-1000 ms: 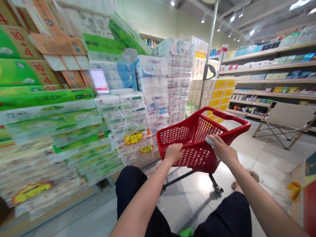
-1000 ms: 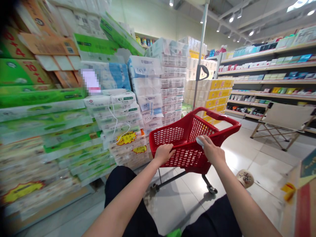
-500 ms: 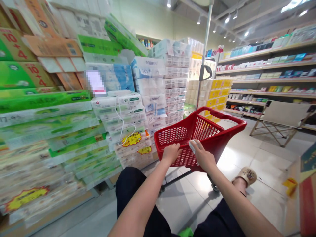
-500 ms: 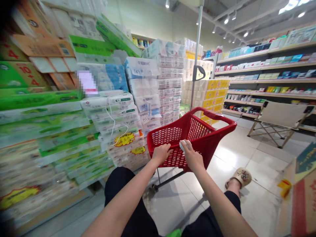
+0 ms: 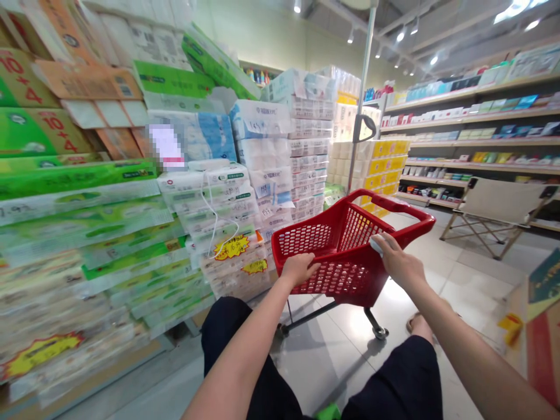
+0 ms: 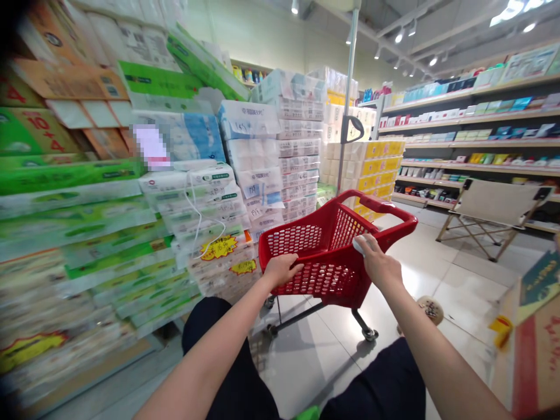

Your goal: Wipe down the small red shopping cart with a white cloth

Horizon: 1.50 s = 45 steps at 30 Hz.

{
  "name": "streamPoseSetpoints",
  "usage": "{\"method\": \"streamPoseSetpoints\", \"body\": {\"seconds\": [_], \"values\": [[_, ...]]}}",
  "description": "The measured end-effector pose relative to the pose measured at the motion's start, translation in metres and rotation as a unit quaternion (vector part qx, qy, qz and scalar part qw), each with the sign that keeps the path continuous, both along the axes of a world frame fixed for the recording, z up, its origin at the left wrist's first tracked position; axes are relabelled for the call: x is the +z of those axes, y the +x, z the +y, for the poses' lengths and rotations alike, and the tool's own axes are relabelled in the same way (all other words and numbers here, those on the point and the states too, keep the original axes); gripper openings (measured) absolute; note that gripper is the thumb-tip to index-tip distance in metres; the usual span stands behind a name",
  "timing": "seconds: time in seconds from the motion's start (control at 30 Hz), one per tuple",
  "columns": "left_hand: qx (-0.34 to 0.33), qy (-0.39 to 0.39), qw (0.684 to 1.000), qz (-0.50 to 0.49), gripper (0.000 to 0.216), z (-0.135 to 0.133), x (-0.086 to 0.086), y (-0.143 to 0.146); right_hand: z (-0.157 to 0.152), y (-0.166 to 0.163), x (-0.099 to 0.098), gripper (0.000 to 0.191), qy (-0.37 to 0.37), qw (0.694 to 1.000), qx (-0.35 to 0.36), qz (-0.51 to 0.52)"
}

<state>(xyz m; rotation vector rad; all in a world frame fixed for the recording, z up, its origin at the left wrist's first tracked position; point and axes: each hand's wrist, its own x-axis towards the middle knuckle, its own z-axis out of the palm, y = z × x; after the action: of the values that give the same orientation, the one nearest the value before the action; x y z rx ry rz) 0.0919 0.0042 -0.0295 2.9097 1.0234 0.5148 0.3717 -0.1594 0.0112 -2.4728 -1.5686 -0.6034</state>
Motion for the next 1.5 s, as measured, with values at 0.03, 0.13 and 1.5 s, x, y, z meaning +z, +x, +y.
{"method": "streamPoseSetpoints", "body": {"seconds": [0.03, 0.13, 1.5], "values": [[-0.004, -0.003, 1.0, 0.003, 0.032, 0.005, 0.002, -0.003, 0.0, -0.004, -0.001, 0.059, -0.002, 1.0, 0.004, 0.001], [-0.008, 0.008, 1.0, 0.005, 0.035, 0.018, 0.006, -0.01, 0.002, -0.015, -0.002, 0.061, -0.015, 1.0, 0.01, 0.007], [-0.076, 0.0, 0.982, -0.174, 0.06, 0.021, -0.018, 0.075, -0.011, 0.003, 0.031, 0.06, 0.049, 0.998, -0.045, -0.009]]}}
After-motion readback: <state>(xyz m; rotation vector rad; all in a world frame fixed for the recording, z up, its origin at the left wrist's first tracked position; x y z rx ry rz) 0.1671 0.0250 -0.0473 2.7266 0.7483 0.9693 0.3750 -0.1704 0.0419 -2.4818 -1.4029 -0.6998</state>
